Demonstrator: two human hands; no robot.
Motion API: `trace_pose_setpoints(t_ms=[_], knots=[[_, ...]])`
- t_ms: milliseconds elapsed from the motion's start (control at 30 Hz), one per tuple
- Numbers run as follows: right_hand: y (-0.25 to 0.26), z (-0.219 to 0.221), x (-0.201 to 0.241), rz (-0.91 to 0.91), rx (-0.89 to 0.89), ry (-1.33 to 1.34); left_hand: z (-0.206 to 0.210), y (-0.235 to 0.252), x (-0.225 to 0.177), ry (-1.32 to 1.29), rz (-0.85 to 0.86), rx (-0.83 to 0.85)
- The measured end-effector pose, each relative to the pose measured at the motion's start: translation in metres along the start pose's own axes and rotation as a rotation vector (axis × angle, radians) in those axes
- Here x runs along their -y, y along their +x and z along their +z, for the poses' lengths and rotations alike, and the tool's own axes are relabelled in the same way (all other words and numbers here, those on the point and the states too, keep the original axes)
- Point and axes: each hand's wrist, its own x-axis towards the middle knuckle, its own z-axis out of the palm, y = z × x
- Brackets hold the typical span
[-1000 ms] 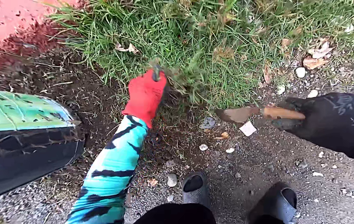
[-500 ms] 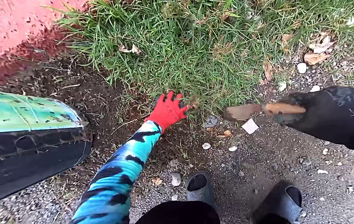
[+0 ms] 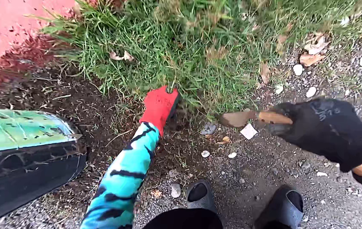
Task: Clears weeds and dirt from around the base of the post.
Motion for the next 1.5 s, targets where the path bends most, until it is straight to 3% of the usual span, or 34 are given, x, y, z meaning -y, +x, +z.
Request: trace_pose_setpoints(t_ms=[67,133,233,300,367,433,467,600,767,833,900,967,1033,1067,1167,1300,1400,1500], knots=[[0.013,0.018,-0.036,-0.058,-0.064,-0.058,-0.003,0.005,0.002,0.049,0.046,-0.023],[0.01,0.025,-0.043,-0.071,-0.054,-0.054,0.0,0.007,0.013,0.205,0.107,-0.003],[0.014,0.023,-0.046,-0.101,-0.102,-0.048,-0.009,0.002,0.003,0.013,0.123,-0.04],[0.009,0.024,-0.043,-0.096,-0.062,-0.041,-0.001,-0.007,0.017,-0.006,0.144,-0.018],[0.019,0.016,-0.042,-0.064,-0.073,-0.058,-0.005,0.006,0.025,0.019,0.215,-0.115],[0.014,0.025,-0.047,-0.101,-0.084,-0.024,-0.008,0.003,0.029,0.188,0.239,0.004],[0.014,0.027,-0.049,-0.118,-0.099,-0.019,-0.008,-0.001,0.032,0.149,0.252,0.017],[0.019,0.026,-0.054,-0.1,-0.058,-0.041,0.027,-0.021,0.083,-0.577,0.281,-0.184],[0.014,0.01,-0.108,0.007,-0.099,0.356,0.048,-0.013,0.09,-0.917,0.281,-0.257],[0.008,-0.009,-0.096,0.198,-0.112,0.563,0.047,-0.014,0.092,-0.914,0.369,-0.26],[0.027,0.012,-0.099,0.075,-0.186,0.612,0.048,-0.02,0.098,-0.832,0.433,-0.256],[0.069,0.056,-0.043,-0.086,-0.259,0.563,0.054,-0.025,0.102,-0.884,0.394,-0.229],[0.102,0.093,0.027,-0.048,-0.157,0.598,0.054,-0.024,0.103,-0.965,0.349,-0.246],[0.119,0.105,0.036,-0.031,-0.1,0.615,0.051,-0.015,0.104,-0.969,0.343,-0.294],[0.106,0.133,0.011,0.031,0.001,0.828,0.062,-0.021,0.124,-0.897,0.401,-0.317],[0.061,0.132,-0.042,0.169,-0.104,1.062,0.064,-0.012,0.126,-1.113,0.372,-0.284],[0.091,0.146,0.012,0.118,-0.096,0.929,0.068,-0.027,0.124,-1.175,0.326,-0.217],[0.136,0.151,0.056,0.063,-0.045,0.774,0.068,-0.014,0.121,-1.268,0.224,-0.32]])
